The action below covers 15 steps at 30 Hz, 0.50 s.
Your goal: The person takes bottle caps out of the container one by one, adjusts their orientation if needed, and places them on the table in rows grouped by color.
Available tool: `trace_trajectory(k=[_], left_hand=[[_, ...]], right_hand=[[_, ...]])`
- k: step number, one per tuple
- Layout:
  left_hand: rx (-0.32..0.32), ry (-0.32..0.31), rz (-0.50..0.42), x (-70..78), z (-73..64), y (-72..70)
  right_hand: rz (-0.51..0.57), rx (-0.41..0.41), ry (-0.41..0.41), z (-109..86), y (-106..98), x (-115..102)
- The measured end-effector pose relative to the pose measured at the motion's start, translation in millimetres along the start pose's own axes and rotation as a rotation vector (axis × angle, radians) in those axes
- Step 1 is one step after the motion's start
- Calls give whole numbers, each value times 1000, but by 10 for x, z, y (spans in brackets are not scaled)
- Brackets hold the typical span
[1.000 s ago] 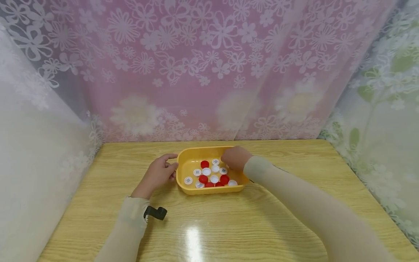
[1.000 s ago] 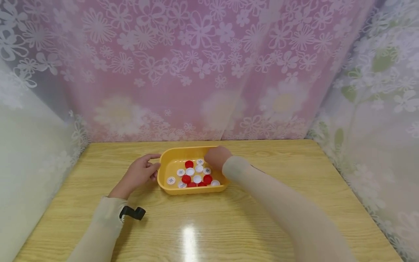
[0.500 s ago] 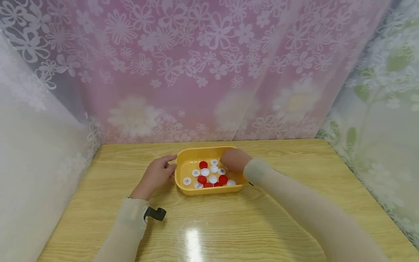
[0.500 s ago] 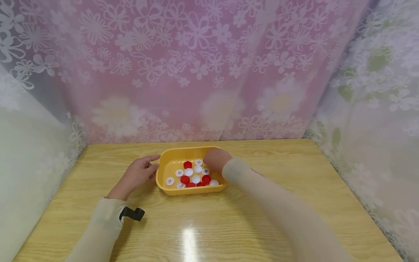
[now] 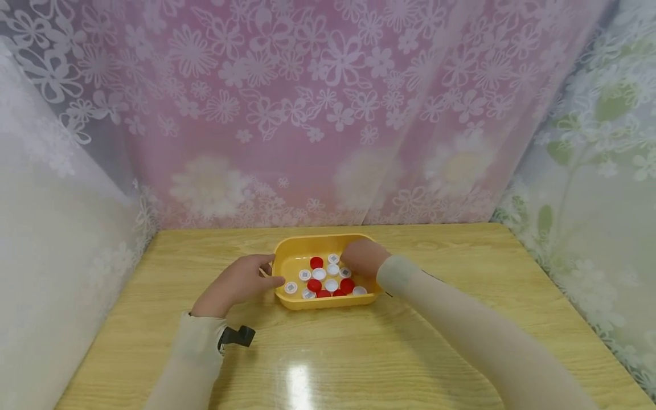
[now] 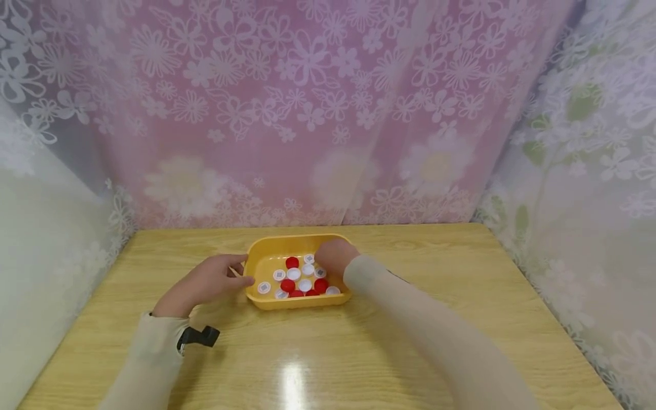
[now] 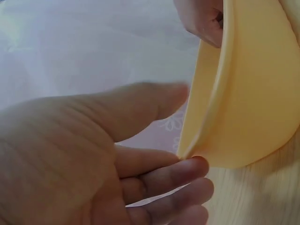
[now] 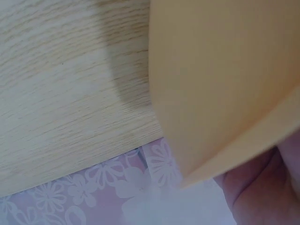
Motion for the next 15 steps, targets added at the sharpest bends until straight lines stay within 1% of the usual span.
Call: trace_trajectory(k=[2, 4, 9, 11, 13, 15], left_hand=[[-29, 4, -19, -2, -17, 0], [-60, 21, -35, -8, -24, -6], [-149, 54, -73, -28, -36, 1], [-174, 59, -77, -34, -44, 11], [-183, 59, -69, -40, -46, 18], [-169, 50, -46, -42, -60, 12]], right_hand=[[-12, 13, -19, 8, 16, 3], [-12, 27, -34, 8, 15, 1], [10, 30, -30, 2, 1, 1], [6, 25, -34, -1, -7, 2], [-10, 21, -45, -6, -23, -3], [-41, 16, -55, -5, -31, -7]])
Point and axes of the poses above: each hand's wrist, its own z-axis towards the middle knuckle, its own y-axis out of the palm, x = y × z, the point moved 3 cm from there along z, towards the middle knuckle, and after that the axes turned 10 degrees about -y, right-handed, at the moved point
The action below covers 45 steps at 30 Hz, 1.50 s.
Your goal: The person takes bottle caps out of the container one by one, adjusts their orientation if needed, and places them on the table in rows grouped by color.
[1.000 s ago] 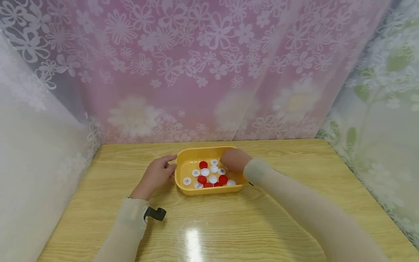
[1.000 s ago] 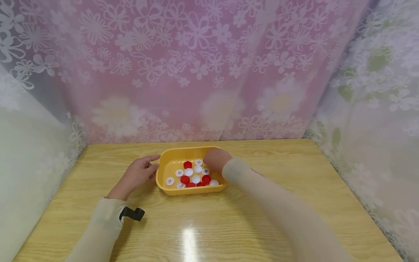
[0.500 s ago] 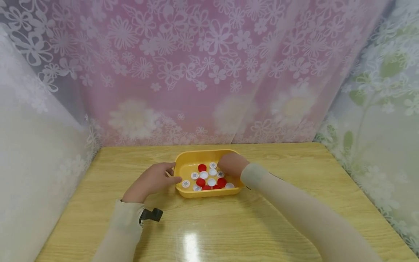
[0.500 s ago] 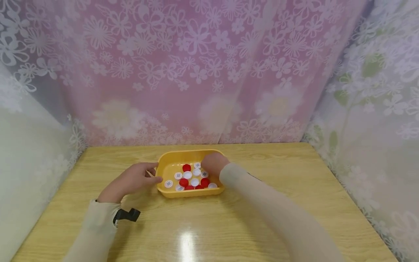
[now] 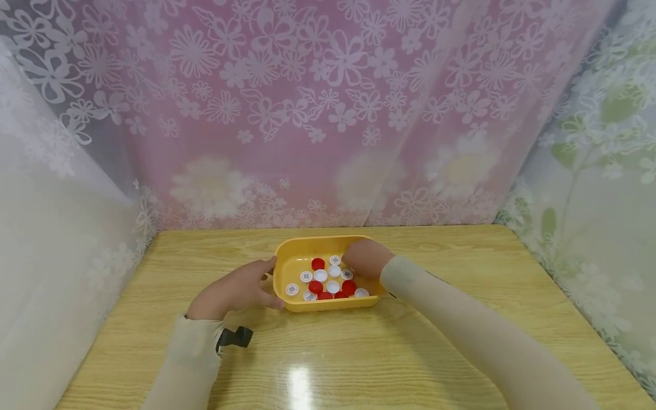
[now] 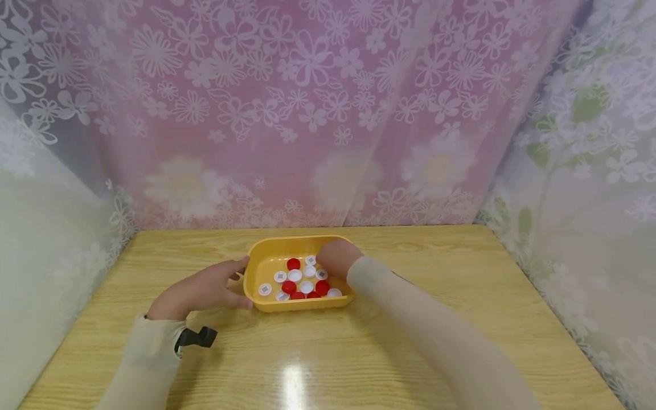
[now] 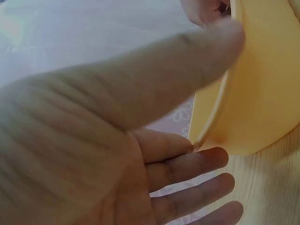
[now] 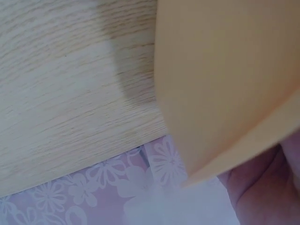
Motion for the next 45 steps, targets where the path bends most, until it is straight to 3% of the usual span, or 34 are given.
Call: trace_trajectory(k=[7, 11, 19, 22, 27, 30, 35, 40, 43, 45], left_hand=[[73, -50, 91, 60, -64, -22], [75, -65, 86, 97, -91, -3], [98, -63, 71, 112, -101, 16], [105, -63, 67, 100, -86, 19], [104, -77, 74, 61, -87, 18], [103, -82, 97, 43, -110, 6], [96, -93, 104, 35, -128, -12], [92, -80, 91, 31, -113, -10], [88, -70, 87, 20, -94, 8], [85, -70, 86, 16, -87, 22]], right_hand=[[-59, -10, -8, 16, -65, -31], [-42, -19, 6, 21, -92, -44], [-149, -9, -48, 129, 13, 62], [-120, -6, -65, 149, 35, 146], [-12, -12, -187, 101, -112, 142], [50, 93, -215, -1, -329, 72], [138, 446, -208, -291, -692, -172], [129, 721, -400, -541, -819, -693], [97, 802, -509, -614, -819, -1006], [112, 829, -541, -646, -810, -1159]])
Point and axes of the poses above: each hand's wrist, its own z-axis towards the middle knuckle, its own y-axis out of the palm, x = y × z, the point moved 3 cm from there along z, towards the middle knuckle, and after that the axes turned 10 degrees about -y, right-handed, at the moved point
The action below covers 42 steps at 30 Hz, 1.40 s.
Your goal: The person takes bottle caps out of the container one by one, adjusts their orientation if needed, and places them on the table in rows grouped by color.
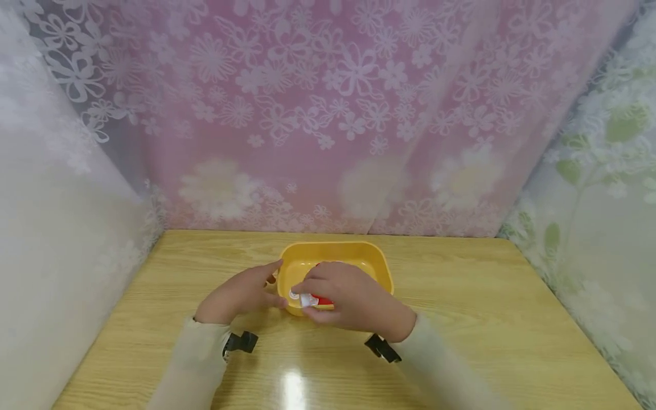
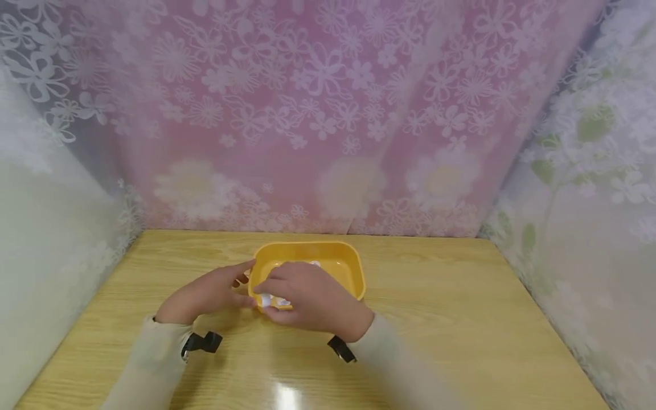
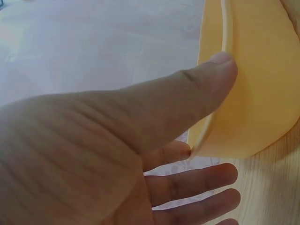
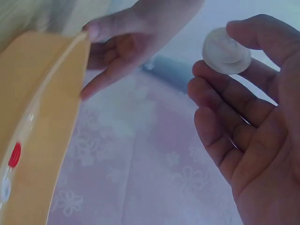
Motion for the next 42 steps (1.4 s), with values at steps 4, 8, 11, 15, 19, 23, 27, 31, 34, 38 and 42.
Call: trace_trajectory(k=[4, 8, 11, 15, 19, 23, 27, 31, 34, 38, 42], left_hand=[[0, -8, -7, -4, -13, 16], [1, -12, -16, 2, -22, 19], [7, -14, -11, -2, -9, 15], [19, -17, 4, 8, 3, 4], [27, -39, 12, 36, -18, -3], [31, -42, 31, 66, -35, -10], [34, -33, 51, 88, -42, -29], [43, -11, 53, 124, -7, -55], [46, 4, 61, 166, 34, -72], [38, -12, 80, 197, 61, -73], [37, -24, 92, 197, 65, -59]], right_hand=[[58, 39, -6, 39, 42, -195], [72, 32, -34, 38, 98, -305], [80, -3, -35, 26, 179, -343], [105, -87, -14, 16, 309, -374], [125, -259, 13, 22, 432, -405], [112, -375, 32, 13, 513, -418], [109, -406, 41, -3, 608, -440], [85, -463, 45, -12, 712, -461], [59, -495, 55, -23, 771, -462], [11, -495, 47, -37, 833, -459], [-4, -489, 56, -49, 889, -447]])
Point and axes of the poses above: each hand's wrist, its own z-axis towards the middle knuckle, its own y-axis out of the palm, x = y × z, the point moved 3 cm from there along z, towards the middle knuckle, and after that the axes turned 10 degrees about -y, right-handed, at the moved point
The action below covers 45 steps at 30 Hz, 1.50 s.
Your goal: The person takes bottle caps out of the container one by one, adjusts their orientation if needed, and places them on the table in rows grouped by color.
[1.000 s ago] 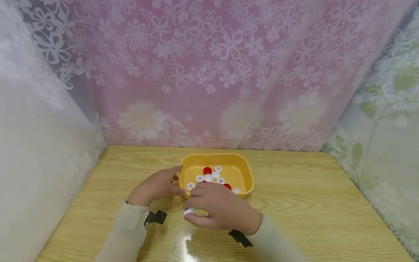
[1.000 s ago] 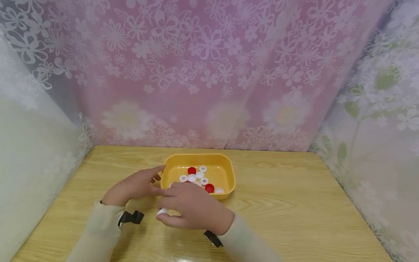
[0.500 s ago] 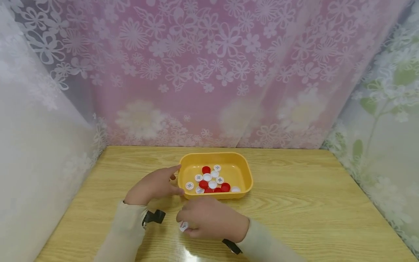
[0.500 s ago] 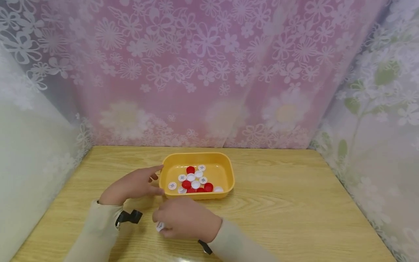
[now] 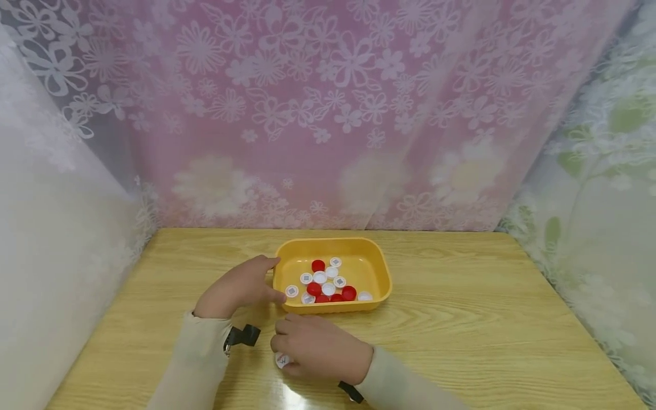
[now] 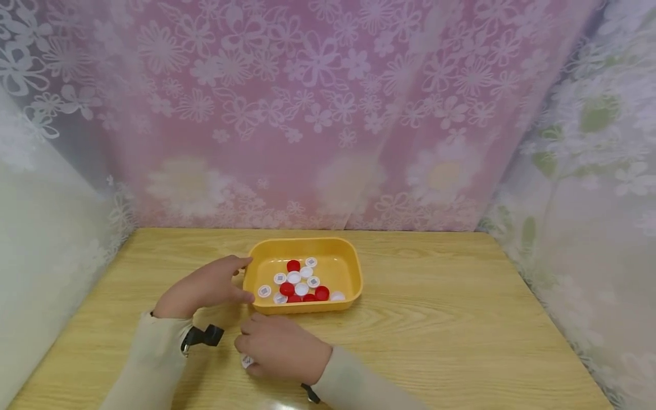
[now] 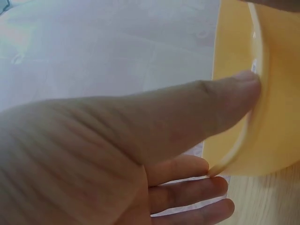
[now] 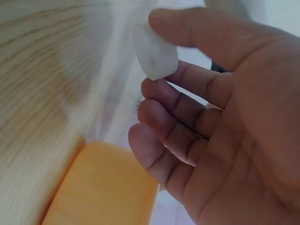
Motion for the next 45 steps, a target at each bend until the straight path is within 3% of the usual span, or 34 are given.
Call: trace_trajectory(k=[15, 32, 45], left_hand=[[19, 10, -2, 21, -12, -26], [3, -15, -18, -4, -27, 24], [-1, -12, -54, -8, -24, 51]], right_hand=[[11, 1, 48, 33, 70, 84], [74, -74, 108, 64, 180, 96], [69, -56, 112, 38, 184, 77]])
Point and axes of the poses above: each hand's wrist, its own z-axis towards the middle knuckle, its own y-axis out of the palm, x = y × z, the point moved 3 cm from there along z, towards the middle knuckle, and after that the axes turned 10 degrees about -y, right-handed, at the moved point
